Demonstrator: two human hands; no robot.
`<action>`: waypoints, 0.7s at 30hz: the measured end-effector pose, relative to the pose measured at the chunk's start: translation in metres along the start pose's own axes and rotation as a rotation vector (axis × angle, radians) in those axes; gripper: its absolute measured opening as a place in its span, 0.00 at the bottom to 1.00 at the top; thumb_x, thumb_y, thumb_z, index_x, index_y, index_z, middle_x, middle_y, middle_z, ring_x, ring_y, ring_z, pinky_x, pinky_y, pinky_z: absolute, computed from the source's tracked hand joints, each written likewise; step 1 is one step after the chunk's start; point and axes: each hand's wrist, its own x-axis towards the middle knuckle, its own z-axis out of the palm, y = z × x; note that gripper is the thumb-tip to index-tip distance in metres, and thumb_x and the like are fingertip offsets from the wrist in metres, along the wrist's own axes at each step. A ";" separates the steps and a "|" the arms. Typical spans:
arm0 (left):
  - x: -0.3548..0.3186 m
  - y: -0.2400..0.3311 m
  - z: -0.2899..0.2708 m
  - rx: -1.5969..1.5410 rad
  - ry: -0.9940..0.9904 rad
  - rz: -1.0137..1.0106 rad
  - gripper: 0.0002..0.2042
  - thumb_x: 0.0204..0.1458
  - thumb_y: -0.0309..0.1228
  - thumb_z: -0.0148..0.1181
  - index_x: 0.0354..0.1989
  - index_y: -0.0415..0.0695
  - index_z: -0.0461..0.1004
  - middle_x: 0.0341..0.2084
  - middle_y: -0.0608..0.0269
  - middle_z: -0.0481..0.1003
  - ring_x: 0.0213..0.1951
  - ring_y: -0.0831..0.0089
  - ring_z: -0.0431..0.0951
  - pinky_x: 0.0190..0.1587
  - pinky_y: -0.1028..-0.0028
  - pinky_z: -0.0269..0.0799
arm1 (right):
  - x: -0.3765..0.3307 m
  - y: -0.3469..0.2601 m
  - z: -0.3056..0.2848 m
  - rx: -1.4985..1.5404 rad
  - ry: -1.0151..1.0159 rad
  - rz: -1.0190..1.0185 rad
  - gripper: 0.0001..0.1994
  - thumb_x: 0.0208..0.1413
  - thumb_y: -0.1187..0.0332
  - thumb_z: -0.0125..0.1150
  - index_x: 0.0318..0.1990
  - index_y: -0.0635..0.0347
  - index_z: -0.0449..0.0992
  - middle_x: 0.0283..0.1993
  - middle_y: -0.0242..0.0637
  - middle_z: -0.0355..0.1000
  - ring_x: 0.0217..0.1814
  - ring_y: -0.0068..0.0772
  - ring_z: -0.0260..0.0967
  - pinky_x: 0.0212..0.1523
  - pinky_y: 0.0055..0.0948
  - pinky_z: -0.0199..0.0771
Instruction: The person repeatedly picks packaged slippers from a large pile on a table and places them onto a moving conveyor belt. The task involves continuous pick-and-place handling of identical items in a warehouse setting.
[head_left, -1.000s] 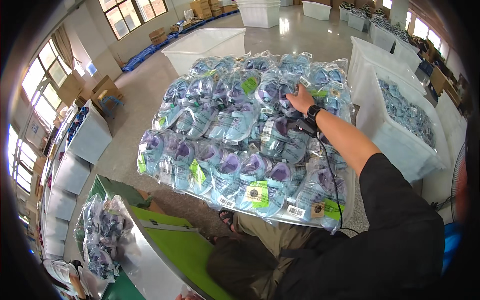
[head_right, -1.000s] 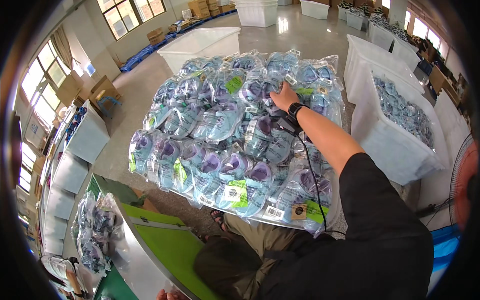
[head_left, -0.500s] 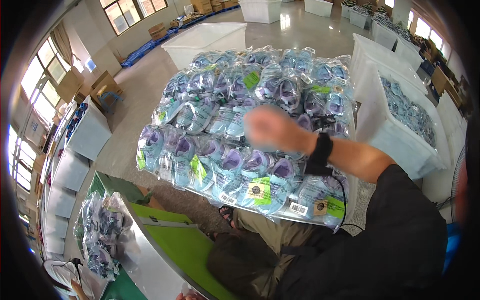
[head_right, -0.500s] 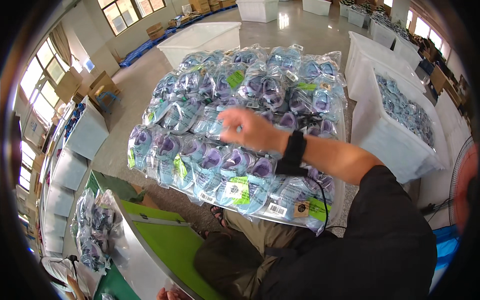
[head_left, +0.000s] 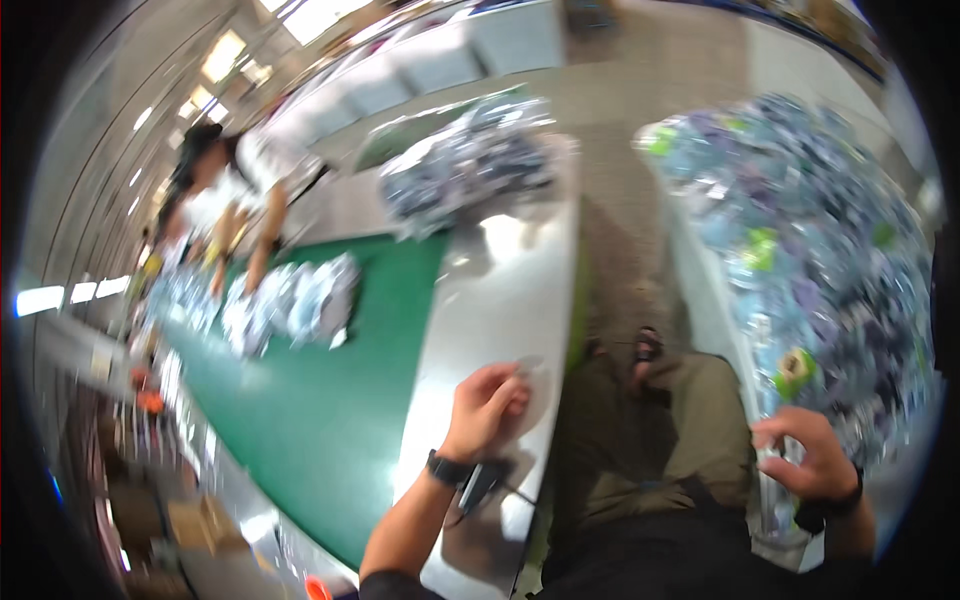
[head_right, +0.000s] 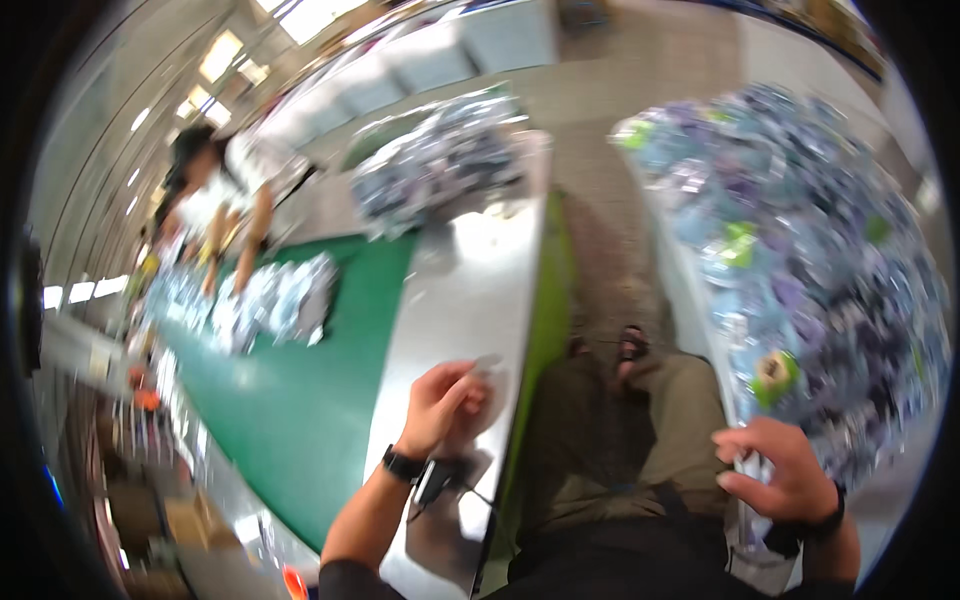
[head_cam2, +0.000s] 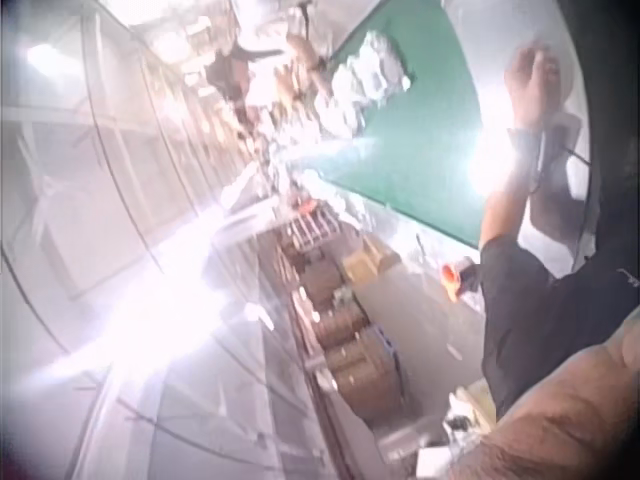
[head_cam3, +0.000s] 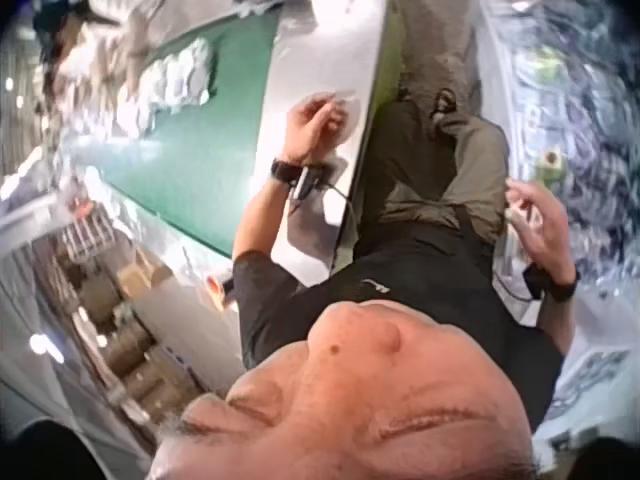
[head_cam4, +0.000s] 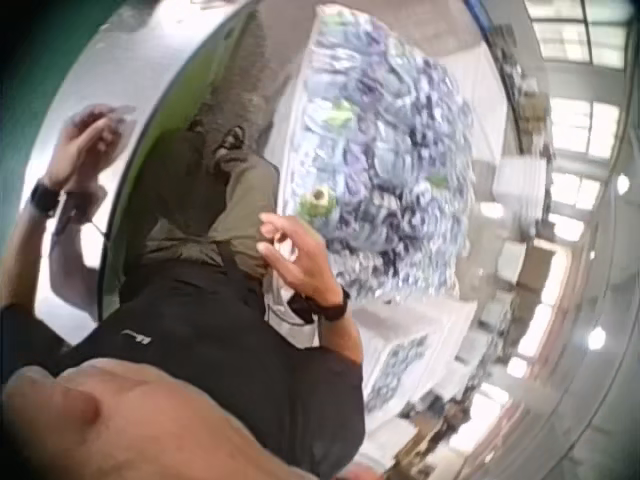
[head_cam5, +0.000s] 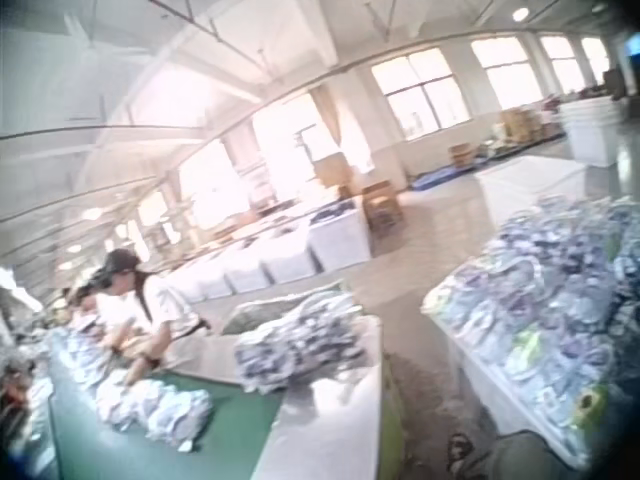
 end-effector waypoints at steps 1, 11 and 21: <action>-0.004 0.001 -0.018 -0.001 0.016 -0.008 0.13 0.63 0.26 0.57 0.54 0.33 0.72 0.37 0.59 0.79 0.36 0.76 0.78 0.37 0.77 0.77 | -0.002 -0.002 0.007 0.012 0.026 0.014 0.19 0.47 0.71 0.70 0.48 0.62 0.77 0.34 0.37 0.76 0.34 0.34 0.73 0.37 0.30 0.72; 0.029 0.039 -0.238 1.072 0.711 0.368 0.24 0.50 0.33 0.66 0.55 0.34 0.73 0.54 0.42 0.75 0.57 0.50 0.73 0.62 0.60 0.67 | 0.023 -0.018 0.021 -0.018 0.009 0.110 0.18 0.43 0.72 0.68 0.45 0.63 0.77 0.32 0.38 0.76 0.34 0.32 0.75 0.37 0.29 0.74; 0.073 0.021 -0.330 1.340 0.800 0.068 0.38 0.47 0.38 0.68 0.63 0.30 0.61 0.64 0.35 0.63 0.67 0.46 0.61 0.70 0.59 0.55 | 0.022 -0.045 0.042 -0.021 -0.128 0.238 0.13 0.57 0.70 0.60 0.49 0.62 0.78 0.36 0.40 0.77 0.36 0.33 0.72 0.40 0.32 0.72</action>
